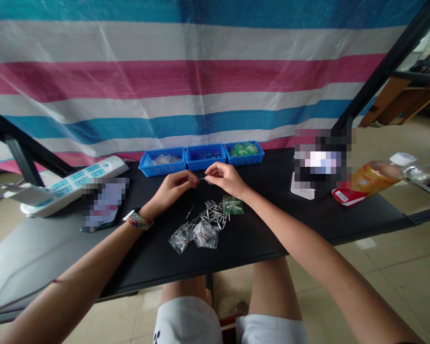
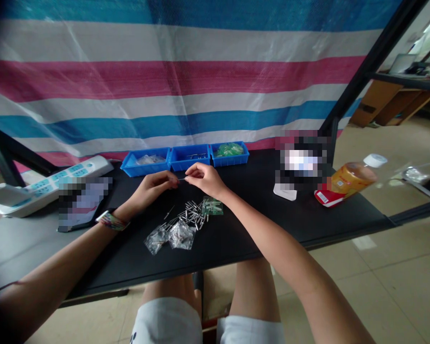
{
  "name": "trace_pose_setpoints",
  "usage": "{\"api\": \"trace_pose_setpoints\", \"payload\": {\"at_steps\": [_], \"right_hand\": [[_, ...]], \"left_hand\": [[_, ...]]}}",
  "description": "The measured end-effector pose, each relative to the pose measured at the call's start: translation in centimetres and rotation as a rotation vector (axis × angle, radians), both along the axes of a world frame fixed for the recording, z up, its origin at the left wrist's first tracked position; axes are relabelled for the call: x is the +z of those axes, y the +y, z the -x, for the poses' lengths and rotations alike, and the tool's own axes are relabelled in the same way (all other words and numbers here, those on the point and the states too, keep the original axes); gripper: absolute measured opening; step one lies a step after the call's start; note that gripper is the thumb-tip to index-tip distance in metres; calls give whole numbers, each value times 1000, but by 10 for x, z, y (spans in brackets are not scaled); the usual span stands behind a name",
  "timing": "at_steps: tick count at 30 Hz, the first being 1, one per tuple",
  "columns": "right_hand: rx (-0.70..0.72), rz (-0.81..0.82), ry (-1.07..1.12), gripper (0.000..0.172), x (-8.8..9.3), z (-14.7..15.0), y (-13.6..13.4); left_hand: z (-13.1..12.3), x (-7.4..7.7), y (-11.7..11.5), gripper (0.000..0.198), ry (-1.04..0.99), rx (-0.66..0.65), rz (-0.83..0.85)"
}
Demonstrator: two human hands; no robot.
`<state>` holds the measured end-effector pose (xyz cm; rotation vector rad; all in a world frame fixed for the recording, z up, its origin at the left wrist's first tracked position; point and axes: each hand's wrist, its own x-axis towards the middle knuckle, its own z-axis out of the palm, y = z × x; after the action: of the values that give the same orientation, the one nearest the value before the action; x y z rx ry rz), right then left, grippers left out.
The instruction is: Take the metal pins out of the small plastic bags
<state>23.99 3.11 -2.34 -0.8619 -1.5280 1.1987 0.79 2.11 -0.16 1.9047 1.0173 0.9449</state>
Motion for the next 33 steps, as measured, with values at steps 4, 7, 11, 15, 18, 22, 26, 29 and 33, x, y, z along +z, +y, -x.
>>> {"api": "trace_pose_setpoints", "payload": {"at_steps": [4,7,11,15,18,22,26,29,33], "right_hand": [[16,20,76,28,3,1,-4],[-5,6,67,30,2,2,-4],[-23,23,45,40,-2,2,-2],[-47,40,21,43,-6,2,-2],[-46,40,11,43,-6,2,-3],[-32,55,19,44,-3,3,-4],[-3,104,54,36,1,2,-5],[0,113,101,30,2,1,-5],[-14,62,114,24,1,1,-6]], "left_hand": [[2,0,1,38,25,11,-12],[2,1,1,42,40,-20,-16],[1,-2,1,39,17,-36,0],[2,-6,3,35,-48,-25,-1],[4,-6,2,33,-29,-28,-20],[4,-1,0,36,25,-29,-47],[2,2,-2,43,72,-29,-75],[2,0,-1,43,59,-16,-61],[3,-2,-1,47,55,-18,-45]]}}
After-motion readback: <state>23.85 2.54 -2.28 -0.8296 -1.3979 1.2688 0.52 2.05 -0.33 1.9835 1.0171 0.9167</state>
